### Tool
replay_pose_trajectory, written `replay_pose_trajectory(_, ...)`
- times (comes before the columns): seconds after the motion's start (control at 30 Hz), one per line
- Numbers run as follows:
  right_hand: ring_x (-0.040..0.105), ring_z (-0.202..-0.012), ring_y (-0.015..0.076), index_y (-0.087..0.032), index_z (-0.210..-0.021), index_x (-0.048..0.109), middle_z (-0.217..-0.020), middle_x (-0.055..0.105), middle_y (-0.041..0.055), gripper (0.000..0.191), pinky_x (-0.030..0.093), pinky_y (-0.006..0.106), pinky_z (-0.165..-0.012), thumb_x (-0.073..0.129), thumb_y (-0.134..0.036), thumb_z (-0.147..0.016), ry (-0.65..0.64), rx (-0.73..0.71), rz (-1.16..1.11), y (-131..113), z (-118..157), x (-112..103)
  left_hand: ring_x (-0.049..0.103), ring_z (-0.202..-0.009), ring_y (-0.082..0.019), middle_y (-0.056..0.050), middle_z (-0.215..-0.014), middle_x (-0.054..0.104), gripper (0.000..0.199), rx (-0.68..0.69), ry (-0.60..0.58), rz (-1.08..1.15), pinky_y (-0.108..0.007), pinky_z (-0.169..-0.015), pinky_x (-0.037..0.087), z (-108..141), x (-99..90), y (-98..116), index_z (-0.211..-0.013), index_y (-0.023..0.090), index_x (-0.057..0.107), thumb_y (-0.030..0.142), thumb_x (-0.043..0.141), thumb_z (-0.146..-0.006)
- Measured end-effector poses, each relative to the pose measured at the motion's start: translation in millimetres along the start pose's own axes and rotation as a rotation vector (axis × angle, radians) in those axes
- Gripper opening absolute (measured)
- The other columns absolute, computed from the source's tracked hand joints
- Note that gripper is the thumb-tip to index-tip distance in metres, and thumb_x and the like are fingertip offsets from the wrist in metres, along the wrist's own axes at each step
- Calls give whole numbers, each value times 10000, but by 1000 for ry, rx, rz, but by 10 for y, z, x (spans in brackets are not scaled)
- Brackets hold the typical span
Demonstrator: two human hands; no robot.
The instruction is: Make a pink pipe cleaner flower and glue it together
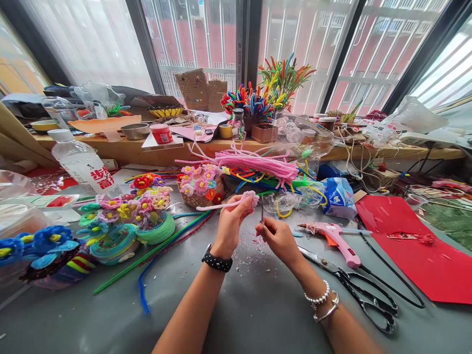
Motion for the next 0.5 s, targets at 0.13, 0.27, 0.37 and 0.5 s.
replay_pose_trajectory(0.13, 414, -487, 96, -167, -580, 482, -506, 480, -21, 563, 272, 208, -465, 296, -681, -715, -127, -50, 155, 7, -25, -90, 575, -693, -90, -20, -744, 620, 203, -91, -60, -1, -196, -652, 448, -6, -11, 58, -778, 125, 611, 208, 679, -605)
replay_pose_trajectory(0.27, 408, -495, 100, -168, -586, 493, -512, 472, -20, 566, 268, 216, -472, 298, -683, -713, -157, -66, 230, -13, -22, -116, 584, -647, -82, -10, -750, 636, 278, -97, -27, -8, -179, -577, 430, -21, -43, 62, -810, 140, 565, 185, 702, -572)
replay_pose_trajectory(0.37, 405, -495, 103, -169, -591, 498, -512, 469, -18, 582, 264, 218, -465, 275, -693, -711, -163, -72, 229, -38, -15, -105, 585, -626, -83, -15, -744, 641, 321, -87, -4, -16, -180, -557, 423, -33, -59, 49, -821, 139, 535, 182, 712, -556)
replay_pose_trajectory(0.5, 395, -488, 99, -168, -582, 489, -503, 459, -20, 586, 260, 218, -460, 268, -695, -711, -167, -70, 215, -59, -11, -93, 586, -632, -88, -24, -754, 635, 336, -66, 9, -17, -183, -554, 422, -35, -60, 51, -831, 137, 515, 182, 708, -560)
Point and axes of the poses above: each hand's wrist, its own z-axis away from the middle knuckle, its own x-axis out of the palm, y = z × x, the point moved 3 cm from there along -z, towards the middle knuckle
